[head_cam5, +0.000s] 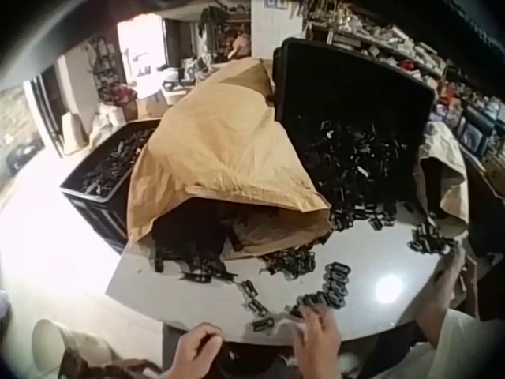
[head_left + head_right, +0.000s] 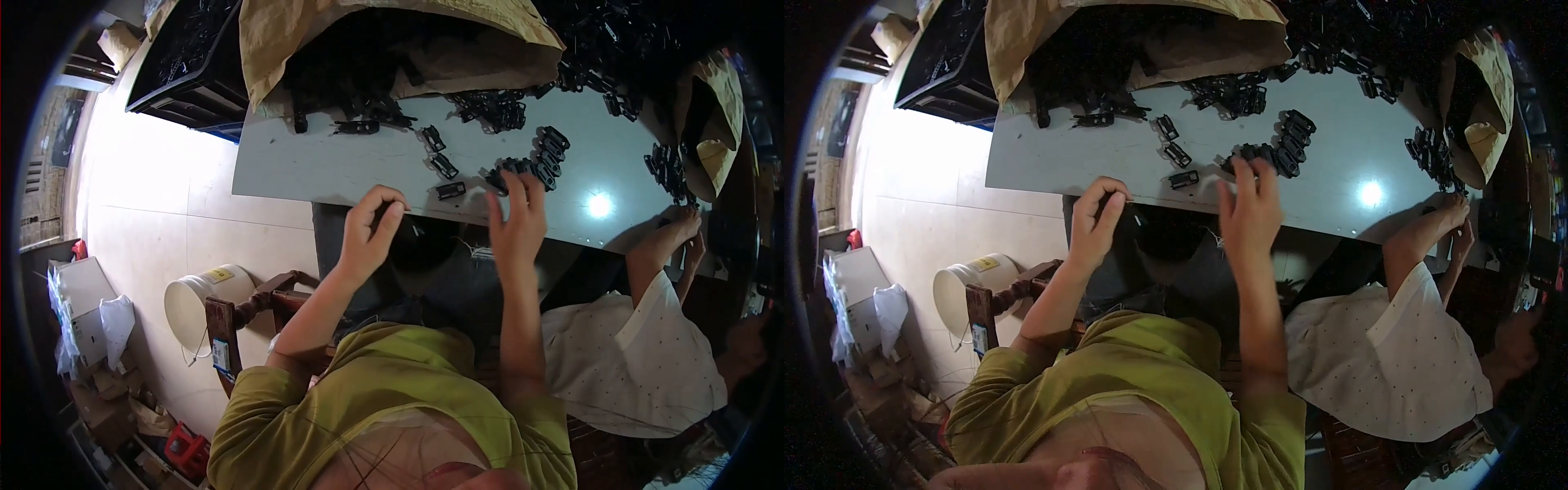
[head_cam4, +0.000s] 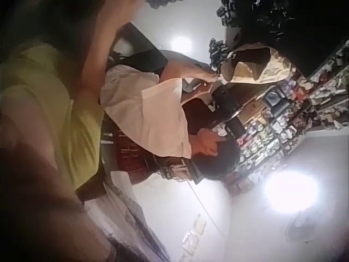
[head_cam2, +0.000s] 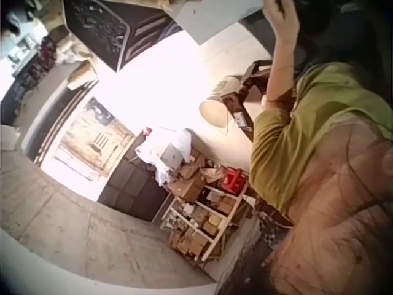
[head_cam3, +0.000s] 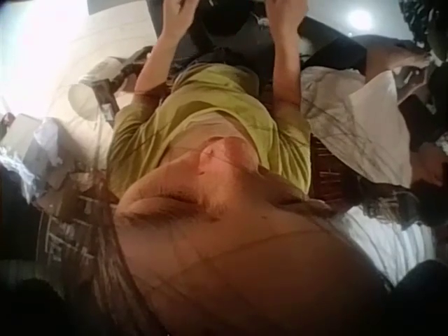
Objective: Assembling plastic side-release buckles by joining male and female components at a workbench.
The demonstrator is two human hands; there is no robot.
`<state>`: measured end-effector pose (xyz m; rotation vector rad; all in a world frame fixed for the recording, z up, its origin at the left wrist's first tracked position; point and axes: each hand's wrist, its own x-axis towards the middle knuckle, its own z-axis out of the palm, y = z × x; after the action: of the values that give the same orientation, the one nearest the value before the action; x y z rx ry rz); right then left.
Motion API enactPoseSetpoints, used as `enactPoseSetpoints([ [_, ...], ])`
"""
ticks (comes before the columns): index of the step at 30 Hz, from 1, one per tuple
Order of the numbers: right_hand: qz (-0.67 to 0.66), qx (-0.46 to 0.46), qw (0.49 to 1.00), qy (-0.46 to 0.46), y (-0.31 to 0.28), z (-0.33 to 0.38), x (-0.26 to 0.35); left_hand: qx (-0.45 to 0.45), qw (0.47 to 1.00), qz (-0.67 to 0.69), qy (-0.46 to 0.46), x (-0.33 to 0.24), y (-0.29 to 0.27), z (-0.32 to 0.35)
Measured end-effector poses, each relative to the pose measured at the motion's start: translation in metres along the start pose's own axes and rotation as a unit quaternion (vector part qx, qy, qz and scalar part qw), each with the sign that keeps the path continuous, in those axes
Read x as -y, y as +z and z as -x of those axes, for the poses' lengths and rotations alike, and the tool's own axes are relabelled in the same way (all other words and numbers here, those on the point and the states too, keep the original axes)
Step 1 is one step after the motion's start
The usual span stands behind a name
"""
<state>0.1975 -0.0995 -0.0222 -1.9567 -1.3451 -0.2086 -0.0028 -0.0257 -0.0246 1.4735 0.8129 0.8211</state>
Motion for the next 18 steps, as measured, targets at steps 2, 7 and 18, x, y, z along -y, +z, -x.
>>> enactPoseSetpoints([
  [2, 0.036, 0.022, 0.999, -0.030, 0.008, -0.004, -0.022, 0.008, 1.000, -0.007, -0.006, 0.002, -0.006, -0.003],
  [7, 0.029, 0.073, 0.996, -0.053, 0.016, -0.005, -0.018, -0.006, 0.999, -0.046, 0.000, 0.008, -0.019, -0.010],
  [18, 0.062, 0.056, 0.996, -0.028, 0.002, -0.023, -0.018, -0.114, 0.914, -0.367, 0.134, 0.006, -0.037, -0.077],
])
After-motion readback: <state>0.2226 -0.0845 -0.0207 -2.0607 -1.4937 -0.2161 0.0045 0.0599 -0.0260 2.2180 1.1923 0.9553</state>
